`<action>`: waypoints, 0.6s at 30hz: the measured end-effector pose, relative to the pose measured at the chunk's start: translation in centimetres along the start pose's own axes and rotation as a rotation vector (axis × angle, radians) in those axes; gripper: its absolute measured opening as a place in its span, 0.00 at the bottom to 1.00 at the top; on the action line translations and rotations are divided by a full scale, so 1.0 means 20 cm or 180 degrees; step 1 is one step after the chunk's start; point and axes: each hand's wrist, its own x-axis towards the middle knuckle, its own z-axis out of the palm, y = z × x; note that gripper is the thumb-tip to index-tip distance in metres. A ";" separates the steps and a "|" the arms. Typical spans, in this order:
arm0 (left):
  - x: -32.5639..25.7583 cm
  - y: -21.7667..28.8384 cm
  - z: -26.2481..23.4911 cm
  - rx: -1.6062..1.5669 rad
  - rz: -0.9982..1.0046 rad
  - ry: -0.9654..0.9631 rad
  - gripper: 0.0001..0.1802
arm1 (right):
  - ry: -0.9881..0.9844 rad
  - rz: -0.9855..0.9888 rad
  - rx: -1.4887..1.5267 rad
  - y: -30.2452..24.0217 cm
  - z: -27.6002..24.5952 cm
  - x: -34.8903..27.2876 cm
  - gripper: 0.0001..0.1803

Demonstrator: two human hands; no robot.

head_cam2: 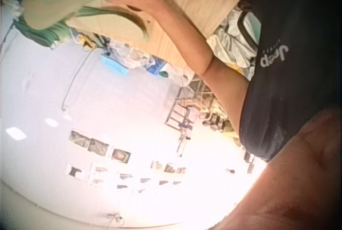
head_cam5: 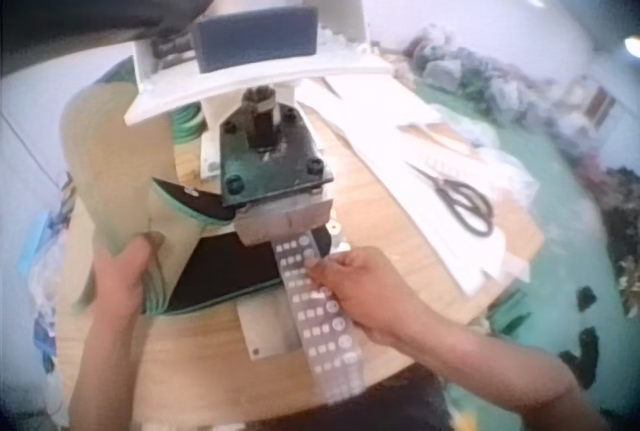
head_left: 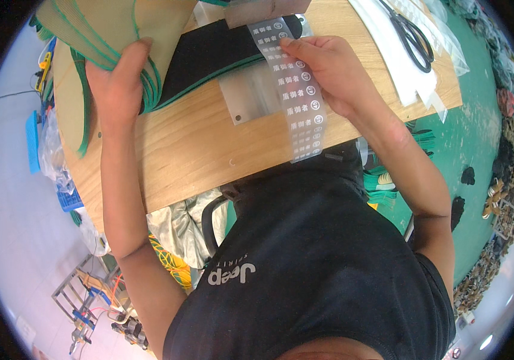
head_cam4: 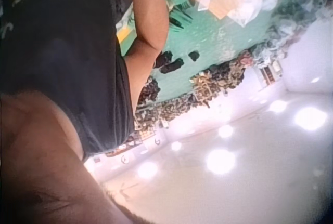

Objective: The person cuts a small sticker from a strip using shears and applies it to the heel area of a green and black insole, repeating the process for another insole after untying a bundle.

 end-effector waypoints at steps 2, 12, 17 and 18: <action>0.00 0.00 0.00 0.0083 0.0007 -0.0048 0.12 | -0.0062 0.0011 -0.0018 0.00 -0.01 0.00 0.13; -0.04 0.05 0.10 0.1663 0.0645 -0.1492 0.24 | 0.0096 -0.0029 -0.0287 -0.01 -0.01 -0.05 0.15; -0.05 0.02 0.11 0.1640 0.1101 -0.1331 0.23 | 0.0121 -0.0500 -0.0116 0.05 -0.11 -0.07 0.14; -0.04 0.02 0.11 0.1631 0.1157 -0.1284 0.22 | 0.0236 -0.0576 0.0036 0.02 -0.13 -0.06 0.13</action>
